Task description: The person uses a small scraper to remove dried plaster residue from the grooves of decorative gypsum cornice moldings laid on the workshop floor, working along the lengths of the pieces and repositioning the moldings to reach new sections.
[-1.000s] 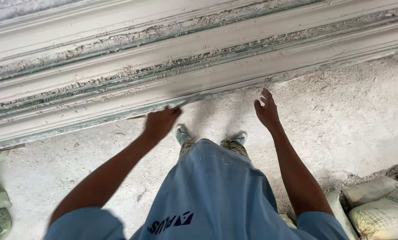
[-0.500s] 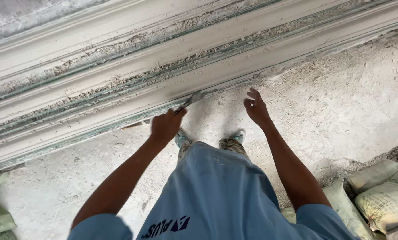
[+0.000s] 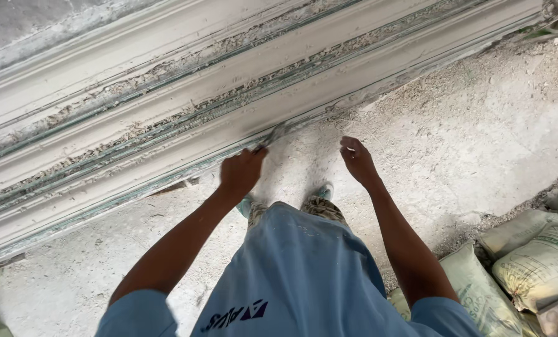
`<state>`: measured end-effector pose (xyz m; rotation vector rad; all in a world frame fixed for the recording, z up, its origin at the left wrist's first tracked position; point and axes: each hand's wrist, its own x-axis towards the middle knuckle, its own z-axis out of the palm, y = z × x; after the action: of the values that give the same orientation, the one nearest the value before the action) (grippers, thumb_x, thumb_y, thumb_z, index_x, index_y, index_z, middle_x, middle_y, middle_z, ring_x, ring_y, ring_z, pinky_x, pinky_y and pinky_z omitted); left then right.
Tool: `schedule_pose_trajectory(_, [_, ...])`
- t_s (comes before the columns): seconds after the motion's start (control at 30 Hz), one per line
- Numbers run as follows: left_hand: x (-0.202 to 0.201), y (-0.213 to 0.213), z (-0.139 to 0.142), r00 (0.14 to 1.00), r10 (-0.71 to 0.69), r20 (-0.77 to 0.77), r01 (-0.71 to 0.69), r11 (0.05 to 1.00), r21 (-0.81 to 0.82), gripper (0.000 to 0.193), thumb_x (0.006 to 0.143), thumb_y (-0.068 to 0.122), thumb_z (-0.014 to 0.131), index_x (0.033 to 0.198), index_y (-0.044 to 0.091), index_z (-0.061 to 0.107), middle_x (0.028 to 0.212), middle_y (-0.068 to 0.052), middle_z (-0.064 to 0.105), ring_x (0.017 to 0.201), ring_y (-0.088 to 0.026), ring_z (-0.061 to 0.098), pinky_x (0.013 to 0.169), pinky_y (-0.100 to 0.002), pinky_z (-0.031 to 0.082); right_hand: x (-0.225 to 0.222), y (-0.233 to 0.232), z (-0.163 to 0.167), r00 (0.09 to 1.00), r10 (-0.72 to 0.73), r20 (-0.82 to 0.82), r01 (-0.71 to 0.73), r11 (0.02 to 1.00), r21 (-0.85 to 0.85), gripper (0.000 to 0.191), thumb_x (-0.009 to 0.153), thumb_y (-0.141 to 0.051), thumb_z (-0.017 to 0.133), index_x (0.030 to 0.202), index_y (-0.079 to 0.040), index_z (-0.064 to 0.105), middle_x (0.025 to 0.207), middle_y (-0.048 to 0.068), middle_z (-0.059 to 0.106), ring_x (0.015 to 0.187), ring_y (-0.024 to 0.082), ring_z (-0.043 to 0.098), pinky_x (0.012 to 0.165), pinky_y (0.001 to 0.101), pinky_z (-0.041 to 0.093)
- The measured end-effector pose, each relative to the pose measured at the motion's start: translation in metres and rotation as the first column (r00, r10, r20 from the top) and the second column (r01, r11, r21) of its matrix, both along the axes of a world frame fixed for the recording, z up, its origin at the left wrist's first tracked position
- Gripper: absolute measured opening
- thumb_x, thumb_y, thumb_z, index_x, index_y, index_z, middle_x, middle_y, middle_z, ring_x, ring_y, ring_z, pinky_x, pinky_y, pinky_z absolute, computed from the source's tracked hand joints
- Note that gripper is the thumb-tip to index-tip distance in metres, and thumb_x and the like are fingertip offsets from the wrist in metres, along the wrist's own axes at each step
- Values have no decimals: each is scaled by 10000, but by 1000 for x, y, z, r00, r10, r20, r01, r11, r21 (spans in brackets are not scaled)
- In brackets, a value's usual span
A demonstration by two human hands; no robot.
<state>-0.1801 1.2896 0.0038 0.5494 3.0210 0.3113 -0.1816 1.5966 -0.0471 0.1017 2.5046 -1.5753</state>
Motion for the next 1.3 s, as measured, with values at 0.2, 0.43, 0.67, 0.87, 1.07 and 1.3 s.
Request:
schedule_pose_trajectory(0.2, [-28,81,-5,998,-19,59,15,998,60,350,989,179,556,1308,262,671,813,-125,681,607,-295,700,486,-471,552,2,39,-5,998,-15,63,21,995,-101,353,1031,-89,547,1365,25,564,1221,163,709,1077,224,743,884,314,603])
schedule_pose_trajectory(0.43, [-49,114,5,989,-49,143,52,998,-20,402,962,147,546,1331,248,669,962,-151,674,669,-302,723,544,-468,597,-7,101,9,960,-92,266,87,996,32,336,1060,-244,633,1178,69,658,995,216,733,960,215,801,730,316,558])
schedule_pose_trajectory(0.67, [-47,84,17,998,-60,35,57,996,76,303,957,176,638,1253,178,699,1050,-112,689,716,-280,737,546,-411,597,-32,146,-4,994,-100,-42,103,991,89,301,1049,-258,650,1248,-37,700,1008,84,750,906,161,692,807,306,546])
schedule_pose_trajectory(0.87, [-62,115,16,989,-78,125,89,993,-82,287,940,134,659,1225,134,695,995,-119,681,671,-267,731,512,-390,582,-93,161,-1,953,-281,116,286,957,-38,385,1068,-246,623,1392,-38,600,1172,63,688,928,138,615,747,268,508])
schedule_pose_trajectory(1.07, [-95,128,25,965,-161,208,183,979,-89,244,899,139,666,1138,93,681,945,-138,663,705,-270,725,517,-411,572,-125,179,13,929,-310,201,321,947,-23,361,1043,-235,602,1353,-49,604,1128,31,680,972,108,649,751,279,545])
schedule_pose_trajectory(1.3, [-83,126,14,968,-129,213,151,984,-92,326,871,144,657,1195,112,653,943,-151,644,677,-295,721,481,-444,572,-153,200,13,889,-359,283,394,916,-77,417,1047,-246,577,1419,-61,538,1194,47,629,1032,139,644,841,346,569])
